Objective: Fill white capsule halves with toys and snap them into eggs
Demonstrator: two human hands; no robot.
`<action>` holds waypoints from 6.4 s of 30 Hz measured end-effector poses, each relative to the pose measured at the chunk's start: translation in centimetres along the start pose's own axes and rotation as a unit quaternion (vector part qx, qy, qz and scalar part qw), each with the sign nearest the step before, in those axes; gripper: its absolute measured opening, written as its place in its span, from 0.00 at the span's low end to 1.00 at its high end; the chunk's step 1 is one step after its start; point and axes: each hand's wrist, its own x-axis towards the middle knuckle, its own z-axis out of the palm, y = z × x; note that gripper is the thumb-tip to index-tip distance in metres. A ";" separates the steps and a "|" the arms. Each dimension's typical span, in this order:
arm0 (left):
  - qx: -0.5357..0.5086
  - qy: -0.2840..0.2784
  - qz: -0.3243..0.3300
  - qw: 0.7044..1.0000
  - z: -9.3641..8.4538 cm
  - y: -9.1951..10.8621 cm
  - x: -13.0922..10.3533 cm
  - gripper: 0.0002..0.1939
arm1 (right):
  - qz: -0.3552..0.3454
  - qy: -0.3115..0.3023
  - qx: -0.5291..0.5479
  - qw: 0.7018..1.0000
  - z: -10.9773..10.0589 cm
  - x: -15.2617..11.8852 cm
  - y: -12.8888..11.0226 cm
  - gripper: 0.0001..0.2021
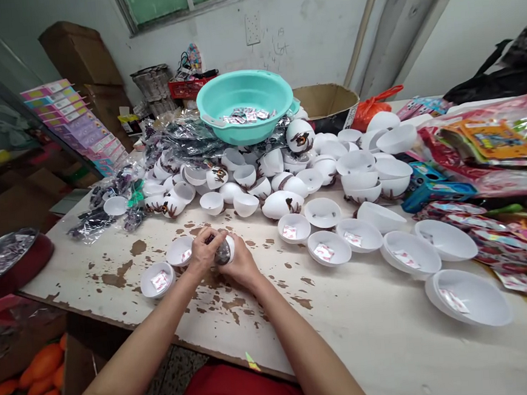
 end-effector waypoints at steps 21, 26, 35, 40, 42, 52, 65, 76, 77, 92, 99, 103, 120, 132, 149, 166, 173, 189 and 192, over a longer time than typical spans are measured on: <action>0.033 -0.263 0.315 0.911 -3.7 5.8 -5.5 0.18 | -0.016 -0.156 0.054 0.986 -2.9 -7.3 -5.0 0.19; 0.074 -0.171 0.081 0.979 -3.3 2.9 0.2 0.32 | 0.132 -0.053 0.110 0.984 -4.4 -6.8 -4.3 0.28; 0.054 -0.125 -0.091 0.987 -0.9 -0.2 6.5 0.06 | 0.190 0.100 0.182 0.960 -8.3 -8.9 -4.8 0.34; -0.047 -0.200 -0.167 0.964 -0.9 -0.7 -1.7 0.21 | 0.178 0.113 0.167 0.963 -11.0 -10.8 -4.4 0.33; -0.039 -0.198 -0.194 0.960 -0.9 -0.7 -3.5 0.26 | 0.190 0.118 0.150 0.963 -11.5 -11.5 -4.3 0.34; 0.344 -0.363 -0.099 0.860 0.5 5.1 -5.8 0.36 | 0.157 0.143 -0.065 0.975 -11.9 -13.3 -3.7 0.31; -0.047 -0.434 -0.049 0.898 -0.8 9.9 -6.4 0.28 | 0.077 0.002 -0.161 0.984 -9.3 -13.3 -5.3 0.22; -0.166 -0.410 -0.077 0.893 -1.6 8.8 -7.3 0.29 | 0.187 -0.045 0.330 0.924 -11.0 -14.1 -4.7 0.39; -0.147 -0.415 -0.044 0.897 -1.7 9.1 -7.5 0.28 | 0.178 -0.030 0.332 0.926 -10.8 -14.2 -4.8 0.38; -0.163 -0.379 -0.245 0.877 -3.9 11.7 -8.9 0.34 | 0.054 0.077 0.101 0.990 -8.9 -16.4 -7.5 0.42; -0.159 -0.366 -0.214 0.892 -3.7 10.2 -8.4 0.33 | 0.055 0.044 0.077 0.995 -8.5 -16.2 -7.4 0.42; -0.177 -0.366 -0.192 0.893 -4.0 9.8 -8.3 0.33 | 0.095 0.026 0.082 0.992 -8.5 -15.8 -8.2 0.41; -0.233 -0.400 -0.360 0.810 -3.0 9.9 -6.7 0.32 | 0.205 -0.014 0.264 0.943 -8.7 -13.2 -6.4 0.34; -0.203 -0.357 -0.309 0.858 -3.2 10.7 -6.6 0.35 | 0.245 0.112 0.391 0.880 -7.6 -12.7 -6.3 0.35; -0.066 -0.388 -0.242 0.887 -2.2 11.8 -5.7 0.28 | 0.160 0.108 0.305 0.933 -7.6 -13.3 -5.5 0.34; -0.242 -0.342 -0.272 0.867 -2.5 10.4 -6.5 0.32 | 0.101 0.055 0.185 0.976 -9.0 -13.5 -6.7 0.44; -0.271 -0.301 -0.282 0.870 -2.2 10.7 -8.1 0.34 | 0.128 -0.029 0.167 0.977 -10.3 -12.8 -7.9 0.38; -0.210 -0.367 -0.280 0.862 -3.4 10.1 -7.4 0.32 | 0.143 -0.012 0.169 0.975 -9.6 -13.1 -7.6 0.40; -0.198 -0.353 -0.276 0.872 -3.3 10.3 -7.4 0.31 | 0.121 0.029 0.178 0.976 -8.9 -13.2 -6.9 0.39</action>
